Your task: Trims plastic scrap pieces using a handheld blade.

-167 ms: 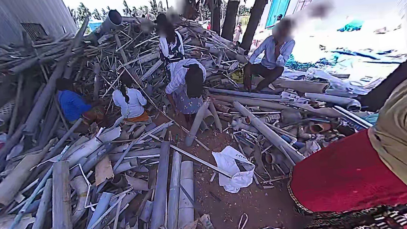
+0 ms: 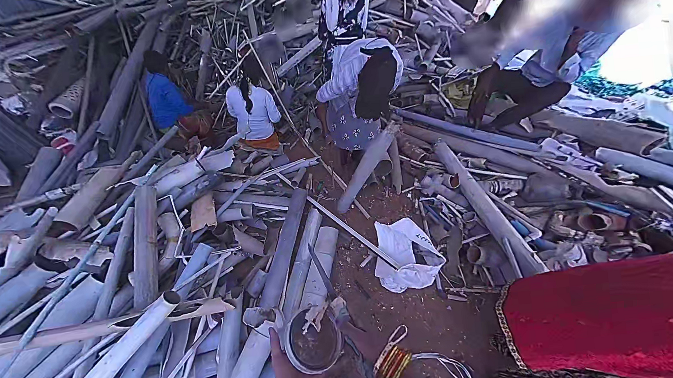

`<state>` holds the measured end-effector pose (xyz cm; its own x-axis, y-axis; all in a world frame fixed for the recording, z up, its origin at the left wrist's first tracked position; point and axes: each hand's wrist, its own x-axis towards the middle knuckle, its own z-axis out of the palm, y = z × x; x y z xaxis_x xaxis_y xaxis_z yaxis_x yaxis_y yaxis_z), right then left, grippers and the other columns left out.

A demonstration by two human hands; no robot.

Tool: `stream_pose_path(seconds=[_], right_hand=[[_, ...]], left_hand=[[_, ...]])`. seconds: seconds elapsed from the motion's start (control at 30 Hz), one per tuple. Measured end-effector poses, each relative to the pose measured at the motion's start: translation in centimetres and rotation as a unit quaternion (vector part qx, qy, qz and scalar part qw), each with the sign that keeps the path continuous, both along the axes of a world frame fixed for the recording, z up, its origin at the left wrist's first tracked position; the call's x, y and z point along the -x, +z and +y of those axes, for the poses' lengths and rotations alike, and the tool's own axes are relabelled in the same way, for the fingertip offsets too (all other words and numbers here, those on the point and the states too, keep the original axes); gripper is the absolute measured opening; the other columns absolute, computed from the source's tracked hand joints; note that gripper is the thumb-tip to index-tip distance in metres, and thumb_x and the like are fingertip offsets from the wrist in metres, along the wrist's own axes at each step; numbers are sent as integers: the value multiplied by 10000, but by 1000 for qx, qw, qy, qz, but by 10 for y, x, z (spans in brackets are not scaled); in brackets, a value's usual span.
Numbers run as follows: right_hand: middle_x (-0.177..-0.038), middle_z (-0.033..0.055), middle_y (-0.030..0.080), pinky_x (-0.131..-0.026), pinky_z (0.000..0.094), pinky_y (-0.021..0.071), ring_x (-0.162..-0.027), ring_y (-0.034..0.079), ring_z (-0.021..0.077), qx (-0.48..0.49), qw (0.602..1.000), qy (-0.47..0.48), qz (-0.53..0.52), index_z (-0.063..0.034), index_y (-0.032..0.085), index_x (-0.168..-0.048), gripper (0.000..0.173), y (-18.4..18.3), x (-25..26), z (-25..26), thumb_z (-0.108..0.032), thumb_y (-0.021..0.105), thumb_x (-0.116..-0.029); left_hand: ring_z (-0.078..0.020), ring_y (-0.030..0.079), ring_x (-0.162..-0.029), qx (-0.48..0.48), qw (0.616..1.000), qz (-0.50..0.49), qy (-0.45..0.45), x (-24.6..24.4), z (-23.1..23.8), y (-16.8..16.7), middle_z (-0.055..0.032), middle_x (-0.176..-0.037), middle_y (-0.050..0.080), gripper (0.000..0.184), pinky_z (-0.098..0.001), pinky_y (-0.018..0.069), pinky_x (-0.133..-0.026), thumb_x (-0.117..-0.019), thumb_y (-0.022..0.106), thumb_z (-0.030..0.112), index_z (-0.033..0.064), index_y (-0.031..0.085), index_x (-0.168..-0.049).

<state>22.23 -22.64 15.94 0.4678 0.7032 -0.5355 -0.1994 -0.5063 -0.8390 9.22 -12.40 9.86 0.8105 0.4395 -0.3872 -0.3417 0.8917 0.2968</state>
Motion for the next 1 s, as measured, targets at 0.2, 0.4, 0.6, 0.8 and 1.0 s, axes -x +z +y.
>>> stream_pose_path(seconds=[0.2,0.4,0.6,0.8,1.0], right_hand=[[-1142,169,644,-777,303,534,-856,627,132,-58,995,5,-87,64,395,-1496,553,-26,-12,7,-146,492,-994],[-1013,100,657,-633,218,521,-673,592,37,-116,966,27,-229,85,379,-1494,563,-10,-20,38,-183,473,-1008],[-1186,251,669,-897,333,527,-984,664,179,-76,959,47,-267,122,554,-1357,453,-31,4,66,-69,539,-947],[-1016,326,694,-788,514,541,-785,676,370,-29,928,130,-349,125,519,-1420,457,-5,39,88,-21,512,-988],[-1051,333,699,-749,641,545,-872,697,540,75,797,345,-490,-145,550,-1500,565,28,51,139,45,517,-969]], left_hand=[[-338,688,-1036,-45,998,28,47,1,32,12,-167,-1127,704,745,-561,575,-816,-985,160,663,105,573,-1256],[-433,435,-1400,-679,658,316,79,19,100,5,-315,-1479,468,1080,-529,329,-1162,-657,824,396,-138,377,-1483],[-557,535,-1245,-786,432,391,205,55,157,-9,-335,-1384,549,1233,-693,425,-976,-503,769,681,-145,508,-1381],[-120,495,-1331,-520,784,264,212,83,172,-2,-229,-1469,481,948,-244,408,-1077,-850,659,397,-171,260,-1496],[-232,698,-1035,-113,959,74,250,91,176,2,-103,-1121,707,713,-449,590,-862,-1038,28,550,96,497,-1324]])
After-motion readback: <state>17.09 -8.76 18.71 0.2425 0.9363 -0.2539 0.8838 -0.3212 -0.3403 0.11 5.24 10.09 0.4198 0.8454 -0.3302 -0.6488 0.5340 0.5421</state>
